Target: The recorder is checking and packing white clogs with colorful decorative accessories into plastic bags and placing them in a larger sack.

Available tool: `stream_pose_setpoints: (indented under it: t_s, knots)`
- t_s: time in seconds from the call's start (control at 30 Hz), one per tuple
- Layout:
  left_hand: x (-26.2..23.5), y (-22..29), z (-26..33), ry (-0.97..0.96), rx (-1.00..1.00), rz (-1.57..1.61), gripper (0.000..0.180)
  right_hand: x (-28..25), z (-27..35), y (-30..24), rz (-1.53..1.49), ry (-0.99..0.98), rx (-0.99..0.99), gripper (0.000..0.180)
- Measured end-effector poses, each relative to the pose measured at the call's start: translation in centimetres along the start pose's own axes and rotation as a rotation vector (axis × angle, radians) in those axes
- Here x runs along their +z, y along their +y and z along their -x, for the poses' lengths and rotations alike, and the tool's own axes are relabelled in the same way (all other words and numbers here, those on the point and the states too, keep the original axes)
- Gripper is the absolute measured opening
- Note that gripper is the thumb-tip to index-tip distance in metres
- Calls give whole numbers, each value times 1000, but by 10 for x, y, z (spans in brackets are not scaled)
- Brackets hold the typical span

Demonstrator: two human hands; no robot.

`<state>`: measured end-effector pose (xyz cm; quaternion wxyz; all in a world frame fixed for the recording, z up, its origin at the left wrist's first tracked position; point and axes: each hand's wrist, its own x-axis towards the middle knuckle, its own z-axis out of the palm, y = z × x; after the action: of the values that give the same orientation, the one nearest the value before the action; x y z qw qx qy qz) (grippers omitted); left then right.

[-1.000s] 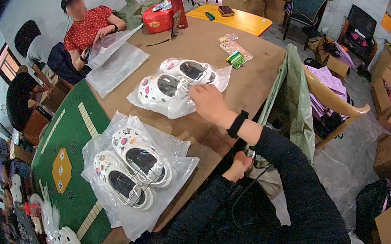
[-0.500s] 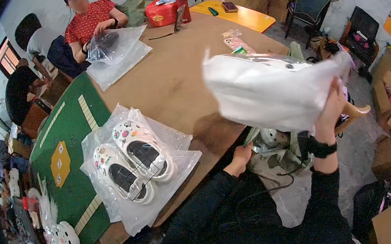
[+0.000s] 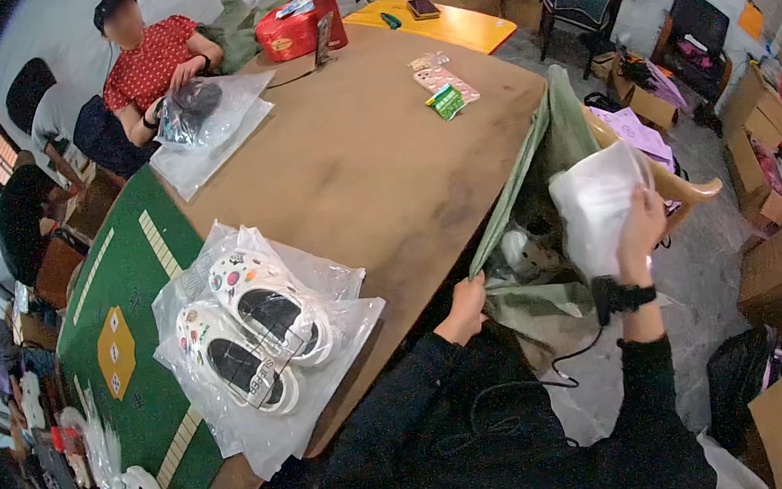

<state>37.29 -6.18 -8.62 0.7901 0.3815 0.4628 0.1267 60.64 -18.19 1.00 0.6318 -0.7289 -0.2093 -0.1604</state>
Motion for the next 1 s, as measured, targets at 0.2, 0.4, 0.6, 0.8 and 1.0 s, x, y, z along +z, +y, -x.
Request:
stream_pose_setpoints:
  t_s: [0.2,0.4,0.6,0.8,1.0]
  knots:
    - [-11,12,16,-19,-23,80,35,77,22,-1,266,-8,-228,18]
    - [-14,-14,-11,-108,-16,-116,26,113,45,22,376,-550,181,68]
    - [-19,-19,-11,-40,121,-118,36,128,131,-169,-107,-1266,-305,63]
    - [-4,-48,8,-19,261,-139,29,149,225,-258,-130,-1585,-1122,88]
    - [-50,-34,1,51,358,-209,26,187,281,-241,238,-1464,-1407,63]
